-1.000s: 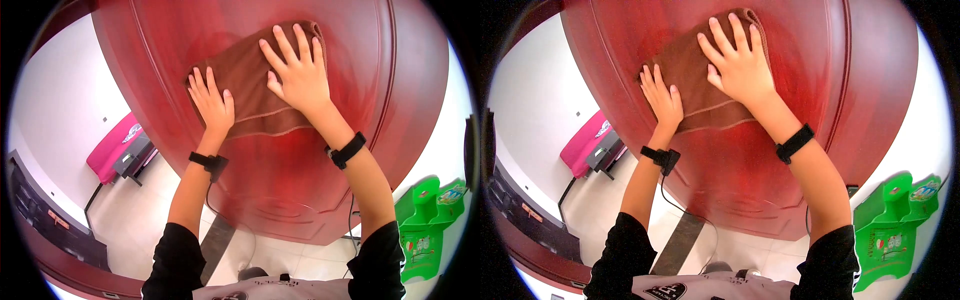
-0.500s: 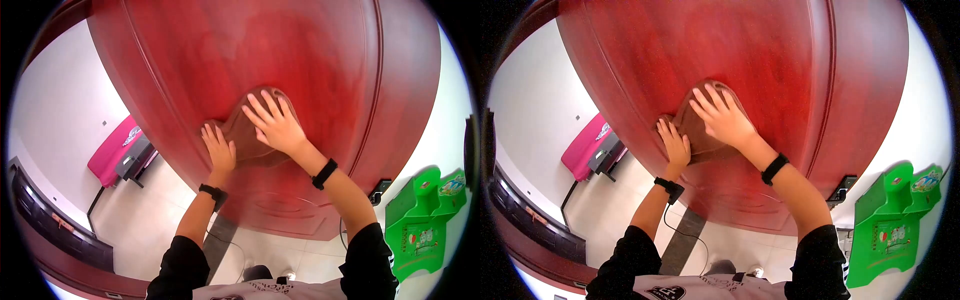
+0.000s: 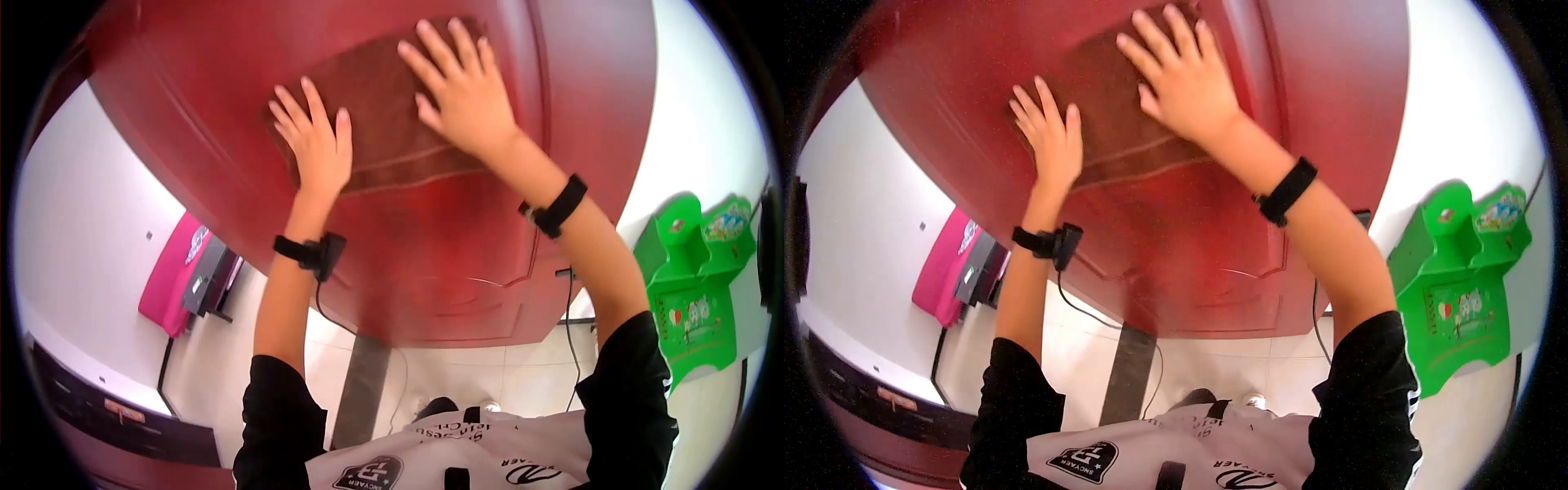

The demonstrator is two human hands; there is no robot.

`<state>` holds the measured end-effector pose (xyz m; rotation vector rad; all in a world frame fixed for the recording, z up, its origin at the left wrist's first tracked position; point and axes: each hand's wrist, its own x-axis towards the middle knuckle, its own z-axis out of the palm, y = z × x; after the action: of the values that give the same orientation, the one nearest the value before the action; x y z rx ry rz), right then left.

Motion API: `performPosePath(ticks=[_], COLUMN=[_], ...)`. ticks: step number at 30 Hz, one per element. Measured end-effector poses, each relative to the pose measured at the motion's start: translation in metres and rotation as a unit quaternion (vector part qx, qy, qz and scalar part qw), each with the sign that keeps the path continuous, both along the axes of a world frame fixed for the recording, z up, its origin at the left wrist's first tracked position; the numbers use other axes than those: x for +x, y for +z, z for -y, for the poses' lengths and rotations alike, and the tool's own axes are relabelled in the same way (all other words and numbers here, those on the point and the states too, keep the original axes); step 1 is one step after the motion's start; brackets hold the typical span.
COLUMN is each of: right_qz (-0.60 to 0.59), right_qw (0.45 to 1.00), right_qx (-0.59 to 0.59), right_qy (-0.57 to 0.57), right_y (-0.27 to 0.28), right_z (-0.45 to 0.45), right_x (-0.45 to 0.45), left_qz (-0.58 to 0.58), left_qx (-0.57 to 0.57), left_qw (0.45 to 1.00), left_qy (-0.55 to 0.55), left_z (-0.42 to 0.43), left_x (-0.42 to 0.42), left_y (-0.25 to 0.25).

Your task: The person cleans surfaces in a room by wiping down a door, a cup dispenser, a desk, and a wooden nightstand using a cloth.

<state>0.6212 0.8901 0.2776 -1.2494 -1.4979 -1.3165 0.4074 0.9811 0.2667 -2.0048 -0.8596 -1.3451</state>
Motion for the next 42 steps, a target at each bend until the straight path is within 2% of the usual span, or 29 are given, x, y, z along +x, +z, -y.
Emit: performPosePath(ticks=[2,3,4,6,7,9,11,16,20,25,29,34,36,38,40,42], right_qz=[-0.033,-0.039,-0.043,-0.064,-0.071,-0.074,-0.075,-0.129,-0.232,-0.324,-0.438,-0.457,-0.548,-0.552,-0.562,-0.547], right_qw=[0.999,0.997,0.994,0.989,0.987,0.983,0.981,0.965,0.942,0.930,0.887,0.884,0.821,0.811,0.811,0.827], right_qx=[-0.009,0.010,0.028,0.022,0.031,0.041,0.105,0.065,0.001,-0.053,-0.129,-0.091,-0.162,-0.194,-0.159,-0.125], right_qy=[-0.034,-0.064,-0.094,-0.129,-0.139,-0.165,-0.144,-0.218,-0.244,-0.163,-0.070,-0.033,-0.002,0.005,0.038,0.037], right_y=[0.026,0.030,0.031,0.026,0.023,0.014,-0.002,-0.054,-0.107,-0.167,-0.197,-0.239,-0.248,-0.265,-0.275,-0.278], right_z=[0.028,0.033,0.037,0.051,0.059,0.067,0.066,0.078,0.081,0.080,0.084,0.073,0.071,0.063,0.052,0.045], right_x=[0.028,0.045,0.066,0.100,0.110,0.134,0.160,0.177,0.153,0.098,0.053,0.015,-0.003,-0.019,-0.030,-0.043], left_qz=[-0.032,-0.021,-0.020,-0.006,-0.022,-0.010,-0.017,-0.039,-0.077,-0.160,-0.194,-0.252,-0.307,-0.337,-0.366,-0.385], left_qx=[0.065,0.118,0.119,0.204,0.177,0.214,0.220,0.209,0.205,0.157,0.124,0.110,0.111,0.081,0.072,0.065], left_qw=[0.997,0.991,0.990,0.977,0.984,0.976,0.971,0.967,0.963,0.961,0.962,0.952,0.936,0.927,0.913,0.910], left_qy=[-0.026,-0.061,-0.073,-0.065,-0.014,-0.051,-0.089,-0.139,-0.157,-0.160,-0.149,-0.131,-0.129,-0.140,-0.167,-0.137], left_z=[0.008,0.014,0.016,0.024,0.050,0.060,0.068,0.073,0.073,0.076,0.079,0.071,0.056,0.043,0.031,0.021], left_x=[0.028,0.044,0.062,0.103,0.123,0.159,0.183,0.212,0.224,0.219,0.211,0.190,0.173,0.146,0.114,0.076], left_y=[0.045,0.063,0.074,0.095,0.097,0.099,0.095,0.066,0.035,-0.007,-0.046,-0.110,-0.146,-0.168,-0.174,-0.170])
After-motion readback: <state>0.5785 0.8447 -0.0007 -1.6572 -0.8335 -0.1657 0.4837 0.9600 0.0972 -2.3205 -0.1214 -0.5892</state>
